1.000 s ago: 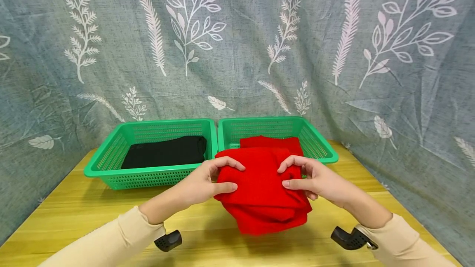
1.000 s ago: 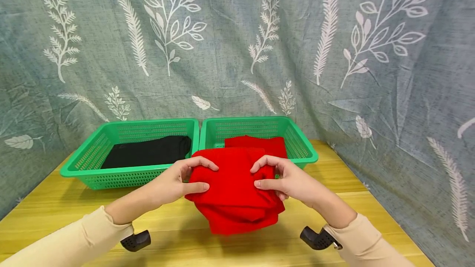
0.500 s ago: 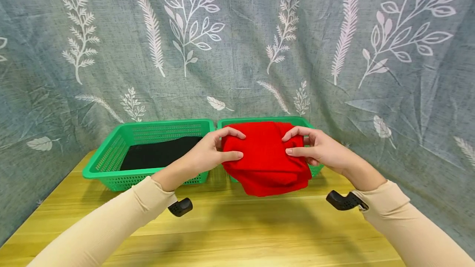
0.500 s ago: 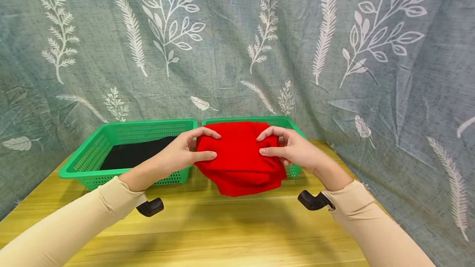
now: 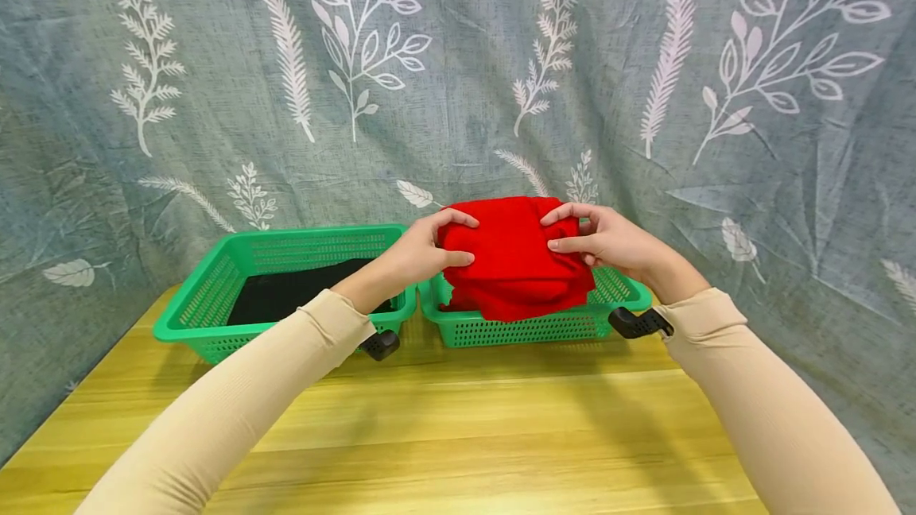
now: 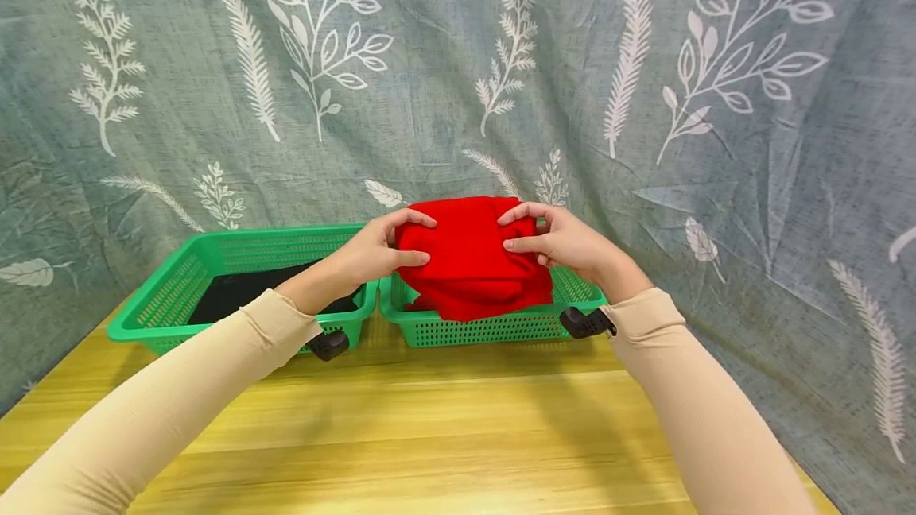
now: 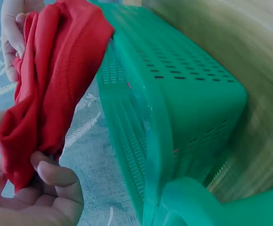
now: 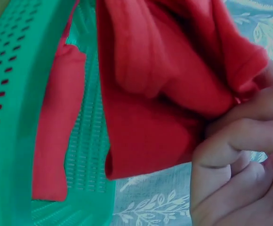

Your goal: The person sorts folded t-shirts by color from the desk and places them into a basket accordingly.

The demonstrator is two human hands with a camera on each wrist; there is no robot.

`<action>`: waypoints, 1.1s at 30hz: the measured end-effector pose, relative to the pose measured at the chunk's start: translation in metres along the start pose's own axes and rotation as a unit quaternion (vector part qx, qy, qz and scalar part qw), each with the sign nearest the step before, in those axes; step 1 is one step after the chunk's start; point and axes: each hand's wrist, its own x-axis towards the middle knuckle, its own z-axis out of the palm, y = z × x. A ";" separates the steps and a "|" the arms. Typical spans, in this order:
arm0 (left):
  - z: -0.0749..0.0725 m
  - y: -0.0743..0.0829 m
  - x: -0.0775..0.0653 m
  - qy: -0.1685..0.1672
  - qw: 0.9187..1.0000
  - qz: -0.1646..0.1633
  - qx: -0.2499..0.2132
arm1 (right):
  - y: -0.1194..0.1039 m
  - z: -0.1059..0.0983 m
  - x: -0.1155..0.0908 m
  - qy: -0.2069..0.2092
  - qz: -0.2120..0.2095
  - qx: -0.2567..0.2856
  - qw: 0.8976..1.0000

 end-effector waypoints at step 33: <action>0.027 -0.034 0.046 0.000 0.994 -0.068 0.089 | 0.035 0.000 0.039 0.001 0.081 -0.053 0.995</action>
